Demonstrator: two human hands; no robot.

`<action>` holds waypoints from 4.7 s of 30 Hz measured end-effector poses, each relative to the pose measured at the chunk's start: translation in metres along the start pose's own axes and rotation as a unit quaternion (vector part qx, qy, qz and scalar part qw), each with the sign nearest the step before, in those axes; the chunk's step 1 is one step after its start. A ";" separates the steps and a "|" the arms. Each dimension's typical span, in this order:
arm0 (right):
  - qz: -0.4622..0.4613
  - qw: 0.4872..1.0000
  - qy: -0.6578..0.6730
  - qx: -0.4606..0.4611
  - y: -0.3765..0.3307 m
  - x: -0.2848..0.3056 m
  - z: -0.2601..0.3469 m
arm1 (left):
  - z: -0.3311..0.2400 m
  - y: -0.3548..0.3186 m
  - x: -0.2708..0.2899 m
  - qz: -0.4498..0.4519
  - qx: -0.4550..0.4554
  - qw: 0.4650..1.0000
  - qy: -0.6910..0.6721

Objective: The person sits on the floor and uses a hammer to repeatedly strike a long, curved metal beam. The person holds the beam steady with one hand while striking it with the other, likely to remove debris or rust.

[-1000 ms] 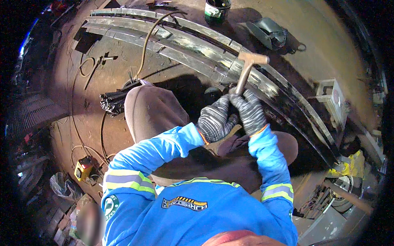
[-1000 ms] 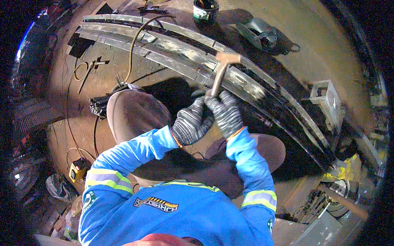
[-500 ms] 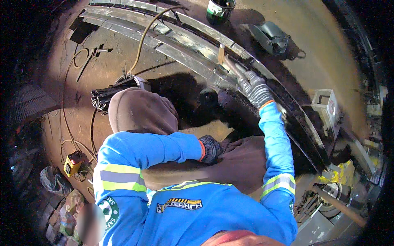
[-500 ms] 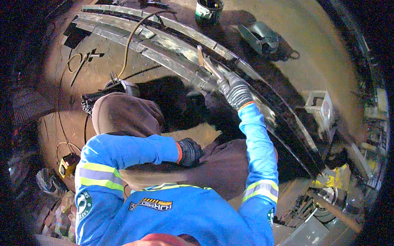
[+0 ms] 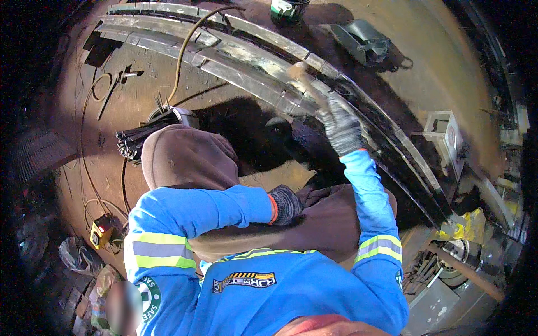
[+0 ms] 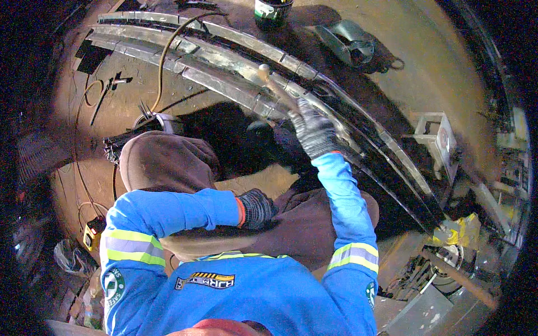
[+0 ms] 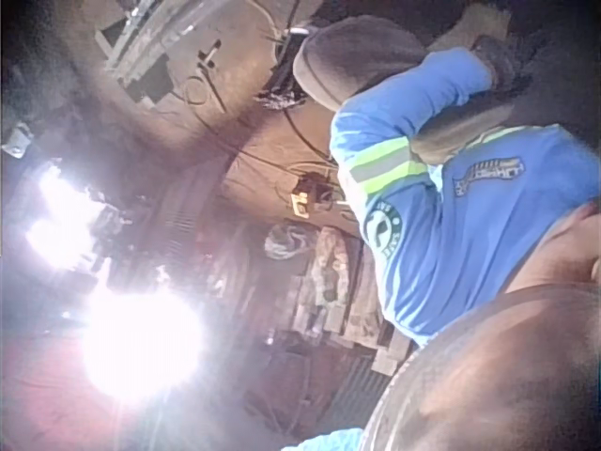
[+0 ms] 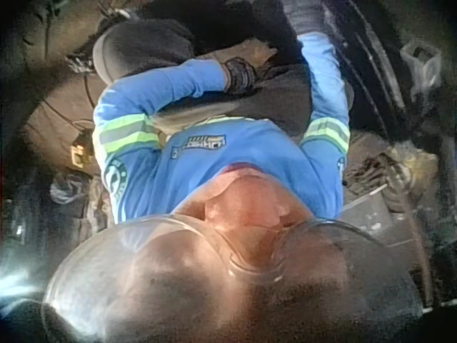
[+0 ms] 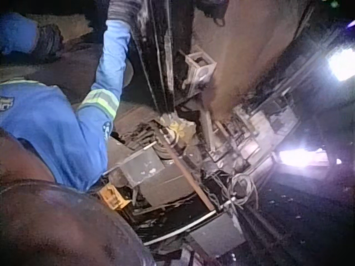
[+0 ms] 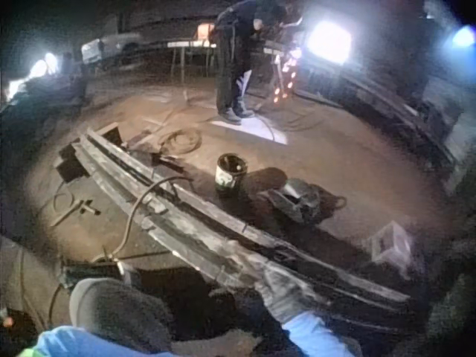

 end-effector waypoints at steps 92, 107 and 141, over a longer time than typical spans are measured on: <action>0.178 0.984 0.009 -0.025 0.081 -0.071 0.032 | 0.017 -0.043 0.016 -0.063 0.022 0.997 -0.032; 0.091 0.978 0.175 0.066 0.128 -0.035 0.109 | 0.016 -0.035 0.004 -0.112 -0.001 0.993 -0.046; 0.087 0.714 0.687 -0.103 0.173 -0.168 0.076 | 0.005 -0.048 0.033 -0.232 -0.031 0.971 -0.047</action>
Point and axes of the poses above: each hand's wrist, its own y-axis towards the middle knuckle, its own x-axis out of the back of the hand, z = x × y, the point moved 6 cm from there along y, towards the middle knuckle, and after that the axes turned 7 degrees about x, right-handed, at the moved point
